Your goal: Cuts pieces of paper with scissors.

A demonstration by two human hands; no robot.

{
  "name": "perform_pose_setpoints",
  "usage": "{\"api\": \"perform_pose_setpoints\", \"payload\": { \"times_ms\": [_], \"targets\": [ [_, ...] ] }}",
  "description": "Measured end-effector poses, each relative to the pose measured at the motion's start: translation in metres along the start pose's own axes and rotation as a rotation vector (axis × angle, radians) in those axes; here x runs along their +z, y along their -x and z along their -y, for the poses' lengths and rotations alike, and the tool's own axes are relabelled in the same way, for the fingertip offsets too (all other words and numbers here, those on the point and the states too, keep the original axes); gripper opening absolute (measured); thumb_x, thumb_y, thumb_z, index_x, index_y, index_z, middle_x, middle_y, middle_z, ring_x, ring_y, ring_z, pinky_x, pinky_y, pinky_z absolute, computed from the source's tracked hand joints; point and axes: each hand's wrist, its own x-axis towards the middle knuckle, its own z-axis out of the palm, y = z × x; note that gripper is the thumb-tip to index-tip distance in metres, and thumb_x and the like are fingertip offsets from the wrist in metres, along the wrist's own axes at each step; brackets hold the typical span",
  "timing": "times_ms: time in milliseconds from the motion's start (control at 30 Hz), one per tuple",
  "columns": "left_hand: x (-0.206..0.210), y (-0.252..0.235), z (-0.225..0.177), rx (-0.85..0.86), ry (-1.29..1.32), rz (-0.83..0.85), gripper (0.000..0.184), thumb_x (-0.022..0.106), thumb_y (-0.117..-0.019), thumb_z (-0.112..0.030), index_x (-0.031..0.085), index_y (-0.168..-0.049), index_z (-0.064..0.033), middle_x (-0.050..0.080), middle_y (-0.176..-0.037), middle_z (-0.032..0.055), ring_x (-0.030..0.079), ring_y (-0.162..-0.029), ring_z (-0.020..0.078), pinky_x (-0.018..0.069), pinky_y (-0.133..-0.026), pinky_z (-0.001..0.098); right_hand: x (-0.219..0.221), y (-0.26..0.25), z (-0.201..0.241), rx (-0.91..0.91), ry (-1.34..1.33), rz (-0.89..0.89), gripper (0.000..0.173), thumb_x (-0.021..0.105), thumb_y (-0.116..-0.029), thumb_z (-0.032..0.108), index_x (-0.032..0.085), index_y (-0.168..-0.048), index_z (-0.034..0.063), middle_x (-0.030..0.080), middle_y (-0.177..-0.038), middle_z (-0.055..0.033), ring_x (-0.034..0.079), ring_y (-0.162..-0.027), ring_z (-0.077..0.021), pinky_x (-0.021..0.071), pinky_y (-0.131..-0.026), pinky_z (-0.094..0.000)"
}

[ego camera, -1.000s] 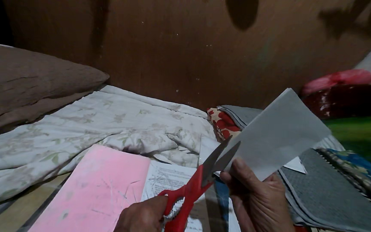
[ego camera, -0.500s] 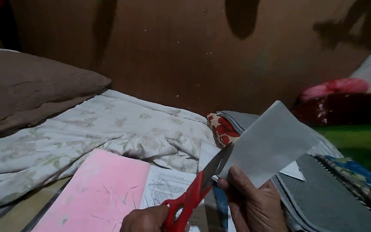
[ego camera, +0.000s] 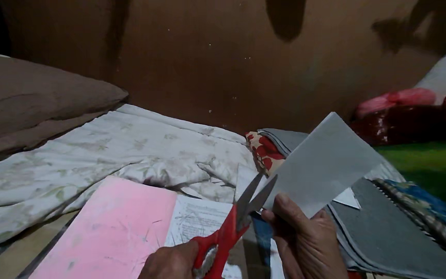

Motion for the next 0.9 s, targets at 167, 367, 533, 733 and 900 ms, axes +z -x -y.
{"api": "perform_pose_setpoints", "payload": {
  "times_ms": [167, 367, 533, 733, 900],
  "targets": [
    [-0.0023, 0.0002, -0.0011, -0.003, -0.002, 0.009, 0.035, 0.072, -0.0915, -0.027, 0.07, -0.097, 0.0083, 0.069, -0.079, 0.0232, 0.069, -0.074, 0.0401, 0.0527, -0.068, 0.0575, -0.002, -0.0006, -0.0025, 0.014, -0.009, 0.054, 0.025, 0.049, -0.0893, -0.025, 0.052, -0.102, -0.0031, 0.071, -0.073, -0.0081, 0.071, -0.057, -0.0128, 0.0622, -0.053, -0.0244],
    [-0.0038, -0.0005, 0.0003, -0.013, 0.001, 0.009, 0.032, 0.075, -0.0903, -0.024, 0.071, -0.098, 0.0075, 0.07, -0.079, 0.0226, 0.069, -0.074, 0.0397, 0.0534, -0.068, 0.057, -0.0023, -0.0002, -0.0031, 0.016, -0.023, 0.083, 0.027, 0.048, -0.0882, -0.026, 0.053, -0.101, -0.0025, 0.071, -0.073, -0.008, 0.07, -0.055, -0.0128, 0.0618, -0.051, -0.0248],
    [-0.0044, 0.0, 0.0006, 0.006, 0.009, 0.006, 0.034, 0.074, -0.0908, -0.026, 0.07, -0.096, 0.0074, 0.068, -0.077, 0.0223, 0.068, -0.071, 0.0387, 0.0522, -0.066, 0.0562, -0.004, -0.0022, -0.0066, 0.009, -0.057, 0.101, 0.028, 0.049, -0.0878, -0.026, 0.052, -0.102, -0.0021, 0.072, -0.074, -0.0082, 0.071, -0.056, -0.0131, 0.062, -0.052, -0.0253],
    [-0.0044, 0.0007, -0.0002, 0.021, -0.008, 0.008, 0.033, 0.074, -0.0909, -0.025, 0.069, -0.094, 0.0072, 0.068, -0.076, 0.0218, 0.067, -0.07, 0.0382, 0.0516, -0.064, 0.0553, -0.0065, -0.0036, -0.0083, 0.013, -0.064, 0.118, 0.028, 0.05, -0.0866, -0.026, 0.053, -0.101, -0.0029, 0.072, -0.072, -0.0095, 0.07, -0.055, -0.0144, 0.0619, -0.051, -0.0261],
    [-0.0019, 0.0015, -0.0003, 0.032, -0.005, -0.023, 0.032, 0.073, -0.0908, -0.024, 0.069, -0.092, 0.0073, 0.068, -0.075, 0.0221, 0.067, -0.069, 0.0385, 0.0514, -0.063, 0.0553, -0.0067, -0.0039, -0.0086, 0.009, -0.051, 0.105, 0.027, 0.051, -0.0863, -0.026, 0.054, -0.1, -0.003, 0.072, -0.073, -0.0092, 0.07, -0.055, -0.0138, 0.0619, -0.052, -0.0256]
  ]
}}
